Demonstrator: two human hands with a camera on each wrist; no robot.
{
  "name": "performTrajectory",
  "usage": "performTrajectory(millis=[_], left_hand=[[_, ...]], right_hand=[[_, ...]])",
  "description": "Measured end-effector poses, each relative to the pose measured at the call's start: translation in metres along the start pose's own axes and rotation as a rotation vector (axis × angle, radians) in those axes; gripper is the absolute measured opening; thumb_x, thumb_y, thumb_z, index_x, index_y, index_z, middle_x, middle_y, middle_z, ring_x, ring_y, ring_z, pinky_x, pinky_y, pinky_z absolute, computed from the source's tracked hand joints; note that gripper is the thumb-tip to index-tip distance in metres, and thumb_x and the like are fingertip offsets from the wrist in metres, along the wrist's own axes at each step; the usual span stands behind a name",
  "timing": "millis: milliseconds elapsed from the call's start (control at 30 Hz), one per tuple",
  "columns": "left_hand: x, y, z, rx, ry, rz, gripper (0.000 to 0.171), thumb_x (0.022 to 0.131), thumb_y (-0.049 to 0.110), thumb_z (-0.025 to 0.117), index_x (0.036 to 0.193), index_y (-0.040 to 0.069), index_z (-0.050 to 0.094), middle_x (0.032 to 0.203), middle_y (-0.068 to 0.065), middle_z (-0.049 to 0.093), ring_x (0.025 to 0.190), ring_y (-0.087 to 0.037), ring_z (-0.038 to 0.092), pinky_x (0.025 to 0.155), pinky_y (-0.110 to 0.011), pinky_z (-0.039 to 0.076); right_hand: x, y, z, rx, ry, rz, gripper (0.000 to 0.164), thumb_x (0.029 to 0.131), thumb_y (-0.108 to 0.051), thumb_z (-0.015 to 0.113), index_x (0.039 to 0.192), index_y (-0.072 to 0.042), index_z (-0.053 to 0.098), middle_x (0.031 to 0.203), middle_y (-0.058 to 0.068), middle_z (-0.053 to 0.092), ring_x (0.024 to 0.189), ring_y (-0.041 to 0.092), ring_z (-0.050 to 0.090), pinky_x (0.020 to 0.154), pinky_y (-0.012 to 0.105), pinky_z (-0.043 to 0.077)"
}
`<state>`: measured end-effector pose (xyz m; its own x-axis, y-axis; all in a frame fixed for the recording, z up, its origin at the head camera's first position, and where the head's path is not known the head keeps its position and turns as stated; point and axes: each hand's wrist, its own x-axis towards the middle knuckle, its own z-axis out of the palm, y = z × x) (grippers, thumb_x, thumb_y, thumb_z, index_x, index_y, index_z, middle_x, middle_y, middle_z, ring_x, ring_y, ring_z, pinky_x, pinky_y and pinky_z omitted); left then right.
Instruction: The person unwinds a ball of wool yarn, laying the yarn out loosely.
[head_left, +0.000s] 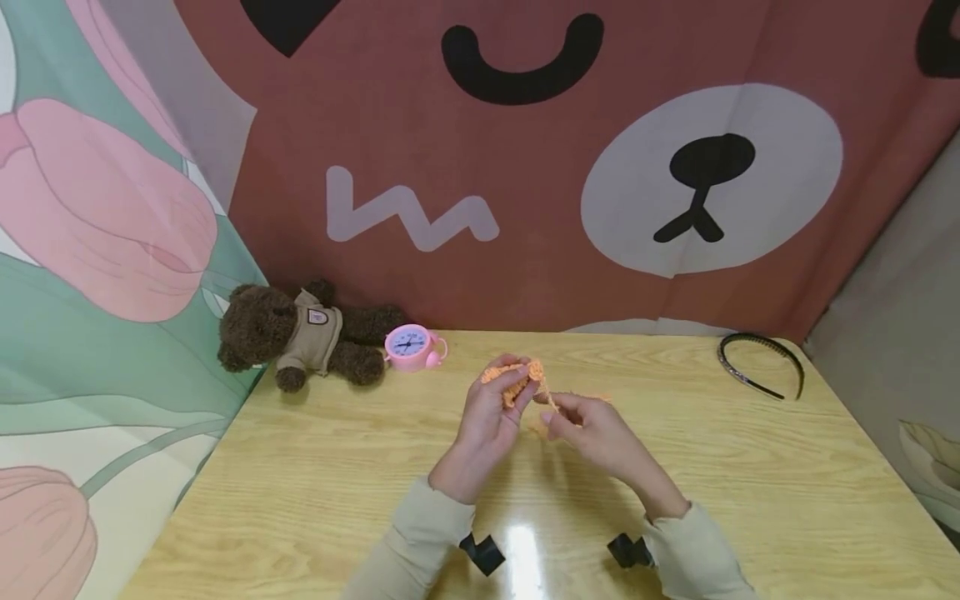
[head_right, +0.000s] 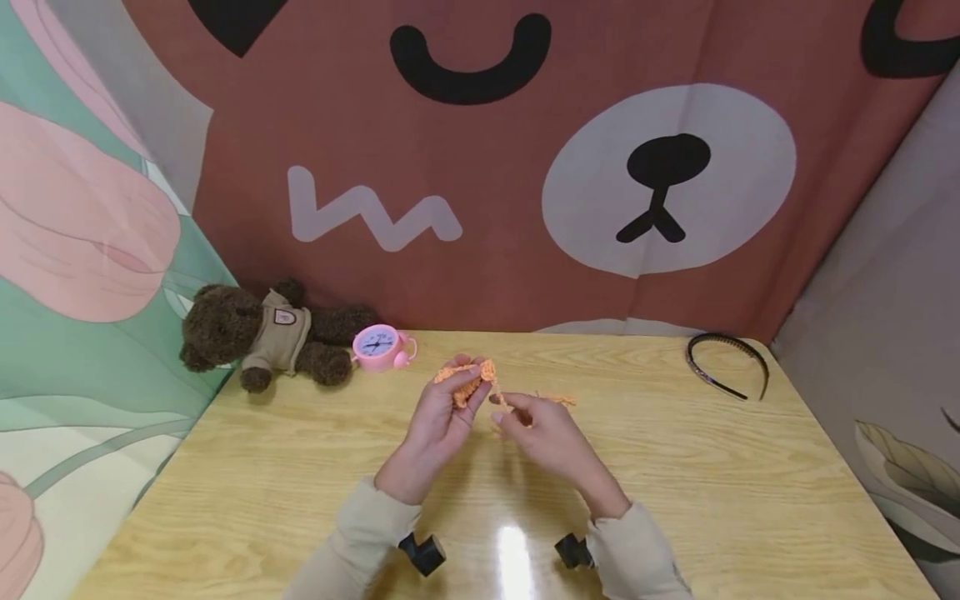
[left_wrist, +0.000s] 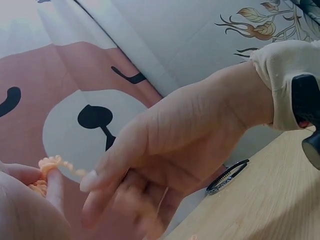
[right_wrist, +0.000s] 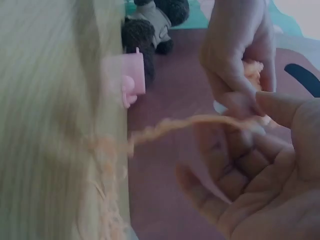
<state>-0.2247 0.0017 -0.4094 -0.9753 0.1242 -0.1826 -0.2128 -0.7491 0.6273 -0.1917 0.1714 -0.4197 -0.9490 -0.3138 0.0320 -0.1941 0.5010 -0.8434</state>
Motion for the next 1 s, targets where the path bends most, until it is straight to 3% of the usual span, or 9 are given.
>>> performTrajectory(millis=[100,167,300,467,767,1000], left_hand=[[0.001,0.001,0.0,-0.012,0.012,0.015,0.017,0.094,-0.008,0.06,0.097,0.009,0.06,0.098,-0.003,0.066,0.095,-0.014,0.069,0.092,-0.025,0.062],[0.002,0.002,0.0,-0.024,0.025,0.022,0.017,0.094,-0.008,0.06,0.097,0.008,0.059,0.097,-0.004,0.066,0.094,-0.014,0.069,0.093,-0.026,0.062],[0.004,0.005,0.0,-0.048,0.053,0.032,0.018,0.093,-0.009,0.06,0.095,0.008,0.06,0.095,-0.003,0.066,0.091,-0.013,0.069,0.091,-0.026,0.062],[0.005,0.009,-0.001,-0.066,0.077,0.03,0.019,0.093,-0.01,0.06,0.093,0.009,0.06,0.095,-0.004,0.066,0.092,-0.015,0.069,0.091,-0.025,0.062],[0.009,0.021,-0.004,-0.14,0.122,0.079,0.019,0.093,-0.011,0.058,0.092,0.008,0.055,0.092,-0.004,0.065,0.089,-0.015,0.07,0.089,-0.024,0.063],[0.012,0.029,-0.008,-0.175,0.142,0.105,0.018,0.094,-0.01,0.058,0.093,0.008,0.053,0.092,-0.004,0.065,0.088,-0.014,0.069,0.086,-0.023,0.063]], right_hand=[[-0.002,0.001,-0.009,0.018,0.056,0.004,0.032,0.107,-0.035,0.052,0.114,-0.013,0.074,0.076,0.008,0.064,0.064,0.017,0.056,0.053,0.027,0.048],[-0.005,0.003,-0.018,0.022,0.107,-0.005,0.034,0.108,-0.036,0.049,0.107,-0.014,0.075,0.071,0.006,0.058,0.062,0.015,0.054,0.057,0.027,0.05],[-0.009,0.008,-0.037,0.053,0.233,-0.004,0.04,0.108,-0.042,0.046,0.107,-0.012,0.073,0.069,0.006,0.057,0.07,0.021,0.059,0.068,0.029,0.056],[-0.013,0.012,-0.059,0.153,0.447,0.017,0.044,0.108,-0.043,0.044,0.11,-0.007,0.07,0.066,0.001,0.056,0.073,0.015,0.064,0.077,0.02,0.059],[-0.027,0.019,-0.095,0.478,0.729,0.044,0.036,0.105,-0.035,0.054,0.109,-0.004,0.071,0.064,0.0,0.055,0.061,0.012,0.059,0.07,0.015,0.059],[-0.031,0.037,-0.114,0.61,0.941,0.15,0.03,0.104,-0.031,0.057,0.1,-0.007,0.074,0.063,0.0,0.054,0.059,0.012,0.058,0.062,0.014,0.057]])
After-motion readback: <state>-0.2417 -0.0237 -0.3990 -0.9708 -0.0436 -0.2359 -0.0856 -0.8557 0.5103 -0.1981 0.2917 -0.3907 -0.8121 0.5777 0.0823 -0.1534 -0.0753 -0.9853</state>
